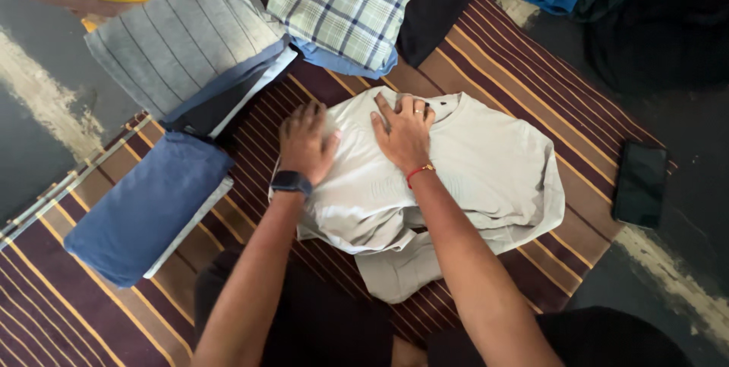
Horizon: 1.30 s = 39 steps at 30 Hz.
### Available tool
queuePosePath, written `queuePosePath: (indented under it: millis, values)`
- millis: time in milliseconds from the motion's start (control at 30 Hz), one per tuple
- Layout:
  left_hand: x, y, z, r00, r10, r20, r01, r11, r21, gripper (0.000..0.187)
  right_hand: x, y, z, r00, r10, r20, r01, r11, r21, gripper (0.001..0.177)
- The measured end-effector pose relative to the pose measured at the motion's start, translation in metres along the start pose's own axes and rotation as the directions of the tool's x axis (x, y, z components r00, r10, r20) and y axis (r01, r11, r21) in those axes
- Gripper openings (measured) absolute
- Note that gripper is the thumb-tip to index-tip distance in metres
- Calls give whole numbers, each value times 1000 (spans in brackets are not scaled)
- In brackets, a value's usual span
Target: The person folds a light-colored sweatshirt by smoothing it out, folding in the sleeves, and then folding the body of the garment into a rectangular shape.
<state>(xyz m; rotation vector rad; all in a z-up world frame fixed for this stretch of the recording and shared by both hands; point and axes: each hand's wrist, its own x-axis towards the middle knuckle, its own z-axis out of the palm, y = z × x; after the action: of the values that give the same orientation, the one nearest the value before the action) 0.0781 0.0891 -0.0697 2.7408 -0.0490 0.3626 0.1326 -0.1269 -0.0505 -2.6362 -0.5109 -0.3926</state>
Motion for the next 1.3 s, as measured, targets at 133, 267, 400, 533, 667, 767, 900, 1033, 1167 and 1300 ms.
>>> queuePosePath:
  millis: [133, 267, 400, 533, 667, 767, 900, 1033, 1167, 1300]
  values:
    - [9, -9, 2, 968, -222, -115, 199, 963, -182, 32, -6, 3, 0, 1000, 20, 22, -21, 1000, 23, 41]
    - [29, -2, 4, 986, -80, -147, 60, 989, -133, 25, -2, 2, -1, 999, -34, -40, 32, 999, -38, 44]
    - [33, -6, 16, 980, -121, -161, 81, 968, -237, 15, 4, -1, 4, 984, 175, -44, -163, 968, 190, 34]
    - [33, -12, 24, 969, -200, -142, 147, 937, -316, 13, 19, -9, 21, 913, 403, -53, -381, 894, 236, 23]
    - [34, -10, 17, 979, -166, -120, 136, 965, -225, 16, 19, -8, 28, 894, 440, -88, -413, 883, 224, 24]
    - [37, 8, 13, 965, -146, -216, 148, 989, -11, 17, 16, -6, 32, 898, 411, -156, -378, 903, 203, 22]
    - [24, 34, 15, 982, 70, -174, -79, 996, -45, 24, -4, -7, 32, 974, 103, -202, -59, 975, 213, 25]
    - [15, 39, 28, 970, 234, -68, -238, 970, -57, 48, -13, -8, 20, 992, -124, -2, 123, 982, 144, 42]
    - [11, 35, 23, 985, 171, -6, -170, 985, 19, 55, -12, -13, 8, 988, -150, 44, 148, 988, 41, 56]
    - [9, 27, 10, 986, 45, 158, -61, 993, 96, 75, -7, -13, 8, 992, -85, 92, 84, 996, 13, 65]
